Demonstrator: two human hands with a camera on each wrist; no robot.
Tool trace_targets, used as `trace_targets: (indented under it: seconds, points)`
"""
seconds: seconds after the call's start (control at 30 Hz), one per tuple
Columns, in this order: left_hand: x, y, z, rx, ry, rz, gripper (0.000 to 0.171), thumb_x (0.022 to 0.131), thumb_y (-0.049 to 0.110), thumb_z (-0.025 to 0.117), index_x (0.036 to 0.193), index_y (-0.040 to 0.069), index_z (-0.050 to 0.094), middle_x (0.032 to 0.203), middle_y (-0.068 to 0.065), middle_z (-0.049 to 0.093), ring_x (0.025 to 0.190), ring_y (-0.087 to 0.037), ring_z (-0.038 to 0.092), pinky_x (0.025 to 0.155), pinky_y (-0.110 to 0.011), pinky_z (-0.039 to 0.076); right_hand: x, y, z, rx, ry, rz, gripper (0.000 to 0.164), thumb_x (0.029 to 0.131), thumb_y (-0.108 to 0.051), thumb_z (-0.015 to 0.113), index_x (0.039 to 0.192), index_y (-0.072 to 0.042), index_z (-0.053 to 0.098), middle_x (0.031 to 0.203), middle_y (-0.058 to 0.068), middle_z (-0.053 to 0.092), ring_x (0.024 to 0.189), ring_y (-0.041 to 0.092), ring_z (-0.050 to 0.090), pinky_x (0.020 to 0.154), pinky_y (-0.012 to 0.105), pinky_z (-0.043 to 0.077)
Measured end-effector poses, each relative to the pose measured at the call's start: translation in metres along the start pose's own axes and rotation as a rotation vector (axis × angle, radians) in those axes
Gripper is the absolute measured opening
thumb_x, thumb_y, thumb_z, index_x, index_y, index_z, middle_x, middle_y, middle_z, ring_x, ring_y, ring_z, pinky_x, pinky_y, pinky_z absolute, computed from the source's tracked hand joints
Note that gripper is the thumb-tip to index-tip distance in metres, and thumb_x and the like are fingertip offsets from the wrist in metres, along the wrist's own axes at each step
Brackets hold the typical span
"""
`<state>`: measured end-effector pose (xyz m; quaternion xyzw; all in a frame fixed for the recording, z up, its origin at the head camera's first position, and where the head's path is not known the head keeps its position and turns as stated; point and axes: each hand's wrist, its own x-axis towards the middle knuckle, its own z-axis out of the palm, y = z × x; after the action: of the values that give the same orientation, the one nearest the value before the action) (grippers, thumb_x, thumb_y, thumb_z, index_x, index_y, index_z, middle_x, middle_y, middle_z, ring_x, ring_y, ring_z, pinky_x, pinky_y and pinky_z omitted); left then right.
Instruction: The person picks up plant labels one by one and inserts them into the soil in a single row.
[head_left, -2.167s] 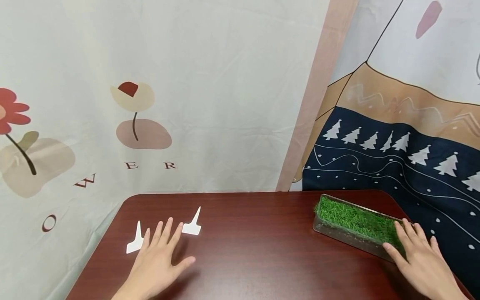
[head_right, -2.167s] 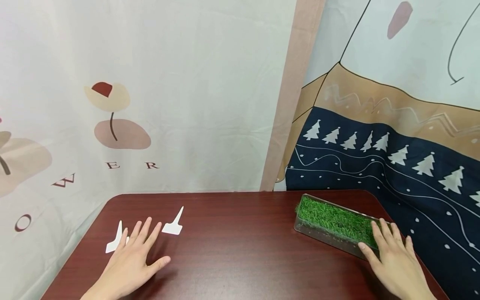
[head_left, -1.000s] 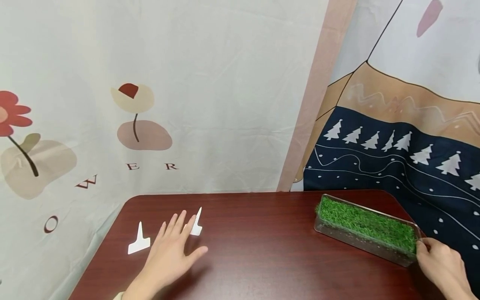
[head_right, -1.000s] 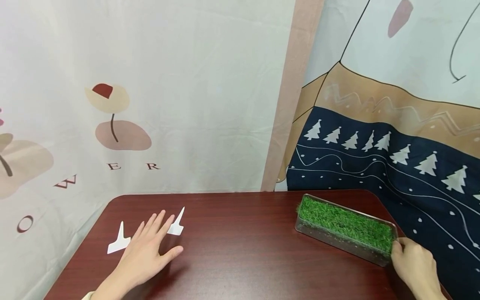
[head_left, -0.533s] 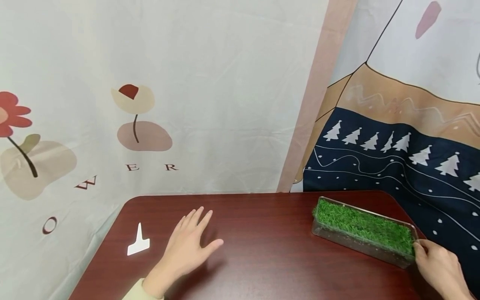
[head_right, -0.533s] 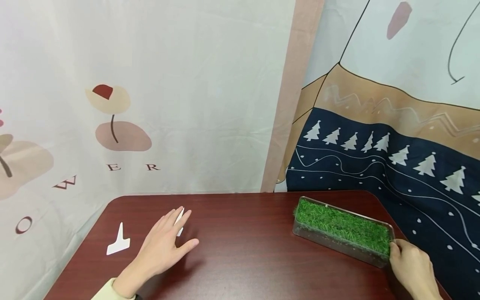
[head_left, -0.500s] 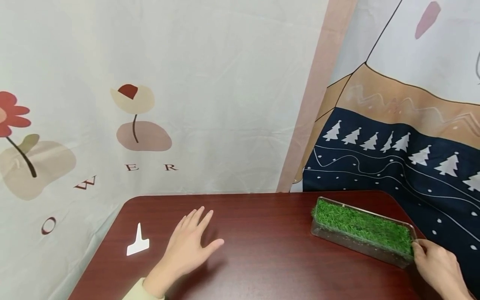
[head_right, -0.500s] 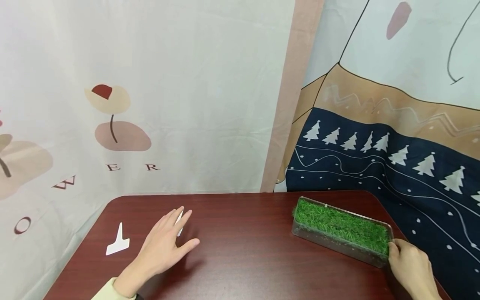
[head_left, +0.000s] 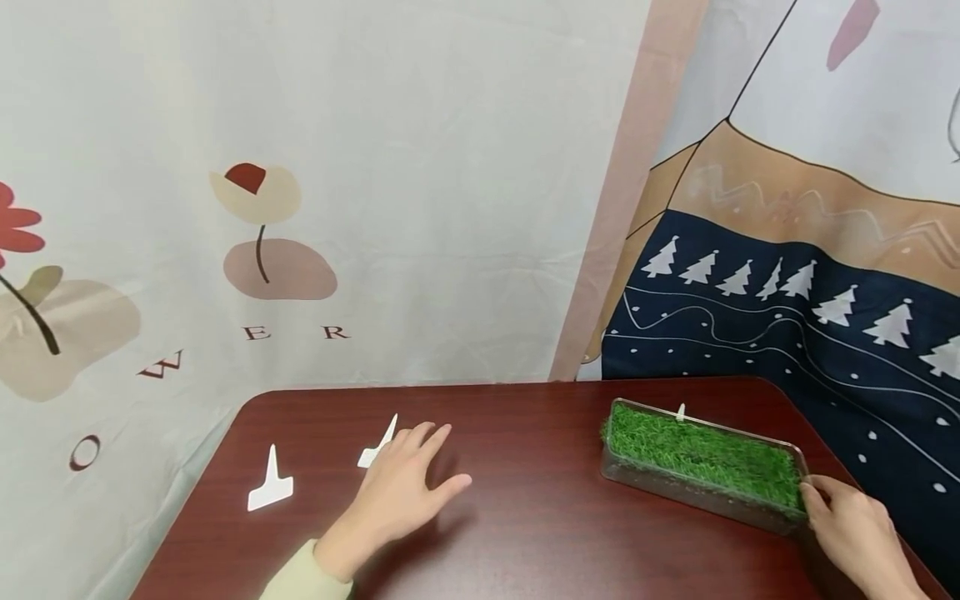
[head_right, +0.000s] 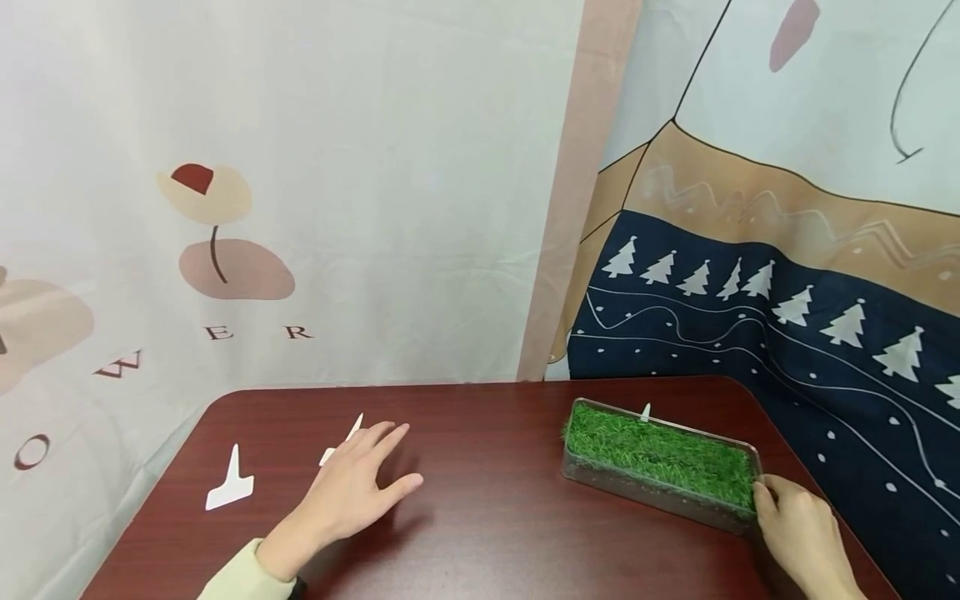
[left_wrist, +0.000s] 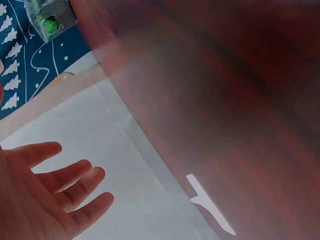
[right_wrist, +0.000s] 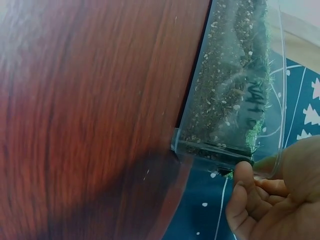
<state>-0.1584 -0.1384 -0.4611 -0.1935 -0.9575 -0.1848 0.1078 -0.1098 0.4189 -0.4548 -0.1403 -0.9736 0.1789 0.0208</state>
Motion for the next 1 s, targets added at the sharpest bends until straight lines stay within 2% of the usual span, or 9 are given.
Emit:
trace_targets:
  seconds: [0.1,0.3,0.43,0.53,0.73,0.87,1.0]
  points:
    - [0.007,0.003,0.000,-0.017,-0.005,0.020,0.077,0.094,0.064,0.065,0.146,0.007,0.061,0.141,-0.015,0.060,0.122,-0.034,0.058,0.107,-0.054,0.045,0.001,-0.001,0.000,0.004,-0.033,-0.027,0.033,0.105,-0.004,0.049,0.121,0.023,0.057,0.084,0.017,0.065,0.069,0.025,0.056,0.061,0.042,0.045]
    - [0.021,0.016,-0.002,-0.059,-0.040,0.024,0.074,0.095,0.065,0.063,0.140,0.007,0.065,0.134,-0.012,0.063,0.122,-0.033,0.058,0.104,-0.053,0.046,-0.002,-0.009,-0.004,0.058,-0.097,-0.074,0.036,0.106,-0.008,0.047,0.126,0.021,0.057,0.084,0.009,0.065,0.071,0.021,0.055,0.063,0.041,0.046]
    - [0.030,0.024,0.002,-0.029,-0.051,0.034,0.072,0.094,0.067,0.062,0.138,0.010,0.067,0.127,-0.007,0.066,0.117,-0.029,0.060,0.098,-0.049,0.050,-0.004,-0.016,-0.002,0.061,-0.077,-0.085,0.034,0.105,-0.008,0.051,0.123,0.021,0.060,0.091,0.019,0.068,0.073,0.023,0.059,0.063,0.042,0.048]
    - [0.037,0.031,0.005,-0.018,-0.064,0.045,0.071,0.095,0.067,0.061,0.138,0.011,0.068,0.124,-0.006,0.067,0.114,-0.028,0.061,0.096,-0.047,0.051,-0.005,-0.021,-0.001,0.052,-0.051,-0.092,0.033,0.104,-0.007,0.054,0.121,0.020,0.062,0.100,0.030,0.069,0.077,0.028,0.064,0.064,0.046,0.051]
    - [0.049,0.044,0.010,-0.065,-0.082,0.049,0.067,0.098,0.065,0.058,0.136,0.011,0.068,0.126,-0.007,0.069,0.117,-0.028,0.062,0.100,-0.049,0.049,-0.005,-0.027,0.002,0.051,-0.038,-0.121,0.033,0.104,-0.008,0.055,0.121,0.020,0.062,0.105,0.033,0.069,0.082,0.036,0.067,0.066,0.052,0.053]
    - [0.056,0.050,0.017,-0.067,-0.057,0.076,0.053,0.100,0.054,0.062,0.129,0.011,0.073,0.120,-0.005,0.072,0.111,-0.026,0.066,0.094,-0.047,0.052,-0.004,-0.030,0.004,0.049,-0.043,-0.140,0.035,0.105,-0.011,0.055,0.122,0.018,0.063,0.115,0.037,0.067,0.097,0.051,0.066,0.072,0.058,0.053]
    - [0.062,0.057,0.025,-0.048,-0.033,0.117,0.042,0.100,0.043,0.066,0.124,0.011,0.076,0.114,-0.004,0.075,0.106,-0.025,0.068,0.090,-0.044,0.054,-0.003,-0.033,0.007,0.043,-0.077,-0.143,0.038,0.106,-0.015,0.055,0.125,0.017,0.063,0.121,0.038,0.065,0.107,0.056,0.062,0.076,0.062,0.053]
